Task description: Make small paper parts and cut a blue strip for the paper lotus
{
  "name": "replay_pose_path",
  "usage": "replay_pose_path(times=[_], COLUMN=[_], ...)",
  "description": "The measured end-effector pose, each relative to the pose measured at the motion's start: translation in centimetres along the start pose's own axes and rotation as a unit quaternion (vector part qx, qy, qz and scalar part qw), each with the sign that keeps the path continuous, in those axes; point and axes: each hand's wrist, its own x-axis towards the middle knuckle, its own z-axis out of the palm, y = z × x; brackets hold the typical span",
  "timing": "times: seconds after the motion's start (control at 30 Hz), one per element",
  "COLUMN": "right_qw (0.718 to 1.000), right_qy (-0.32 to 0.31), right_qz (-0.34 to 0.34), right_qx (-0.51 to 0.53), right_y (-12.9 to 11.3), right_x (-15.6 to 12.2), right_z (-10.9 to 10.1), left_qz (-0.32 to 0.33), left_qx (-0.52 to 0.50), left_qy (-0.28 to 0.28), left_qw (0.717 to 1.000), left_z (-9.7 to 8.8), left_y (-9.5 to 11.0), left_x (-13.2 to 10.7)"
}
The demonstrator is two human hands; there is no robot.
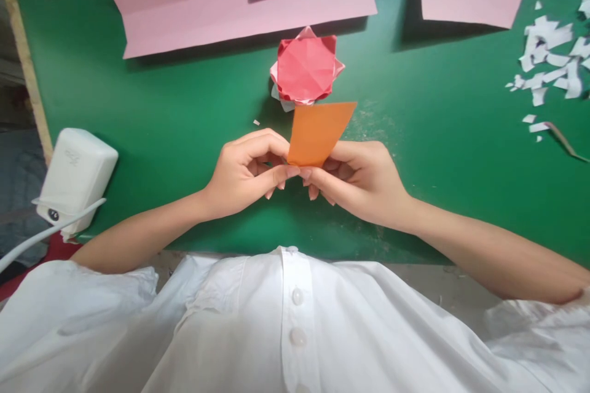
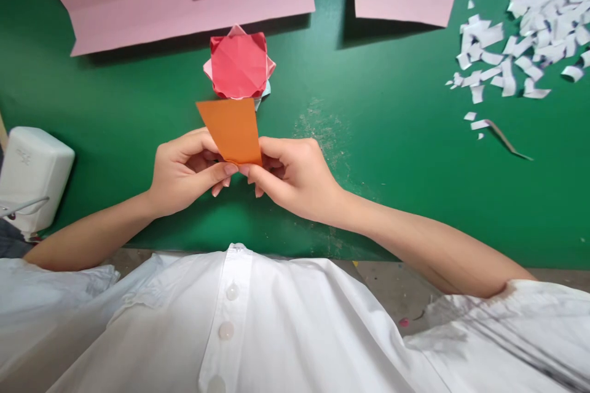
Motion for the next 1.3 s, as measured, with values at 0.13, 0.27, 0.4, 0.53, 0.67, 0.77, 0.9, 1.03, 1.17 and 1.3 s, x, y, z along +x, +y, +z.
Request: replay_pose_path(times=[0.13, 0.27, 0.4, 0.53, 0.67, 0.77, 0.9, 1.03, 1.17, 1.3], right_qw=[0.969, 0.948, 0.93, 0.919, 0.951, 0.995, 0.967, 0.933, 0.923, 0.911], right_qy=[-0.058, -0.071, -0.128, -0.165, -0.122, -0.023, 0.094, 0.119, 0.138, 0.157], right_qz=[0.1, 0.143, 0.182, 0.185, 0.148, 0.056, -0.119, -0.18, -0.202, -0.198], right_qx=[0.219, 0.275, 0.293, 0.305, 0.243, 0.084, -0.206, -0.287, -0.299, -0.324], right_y=[-0.3, -0.3, -0.1, 0.1, -0.2, -0.2, 0.3, 0.6, 0.8, 1.0], right_x=[0.3, 0.5, 0.7, 1.0, 0.9, 0.5, 0.0, -0.1, -0.2, -0.3], right_z=[-0.2, -0.4, -1.0, -1.4, -1.0, -0.5, -0.1, 0.0, 0.2, 0.5], left_qz=[0.028, 0.012, -0.01, -0.029, -0.051, -0.059, -0.072, -0.072, -0.074, -0.091], left_qx=[-0.022, -0.057, -0.078, -0.085, -0.07, -0.066, -0.057, -0.041, -0.035, -0.018], left_qy=[-0.021, -0.027, -0.05, -0.06, -0.038, 0.0, 0.03, 0.031, 0.046, 0.054], left_qw=[0.999, 0.998, 0.996, 0.994, 0.996, 0.996, 0.995, 0.996, 0.996, 0.994], left_z=[-0.2, -0.2, -0.2, 0.0, 0.2, 0.4, 0.6, 0.8, 1.0, 1.1], left_y=[0.0, 0.2, 0.4, 0.7, 0.8, 0.7, 0.7, 0.6, 0.7, 0.8], left_x=[0.2, 0.3, 0.3, 0.1, 0.1, 0.2, 0.4, 0.3, 0.2, 0.1])
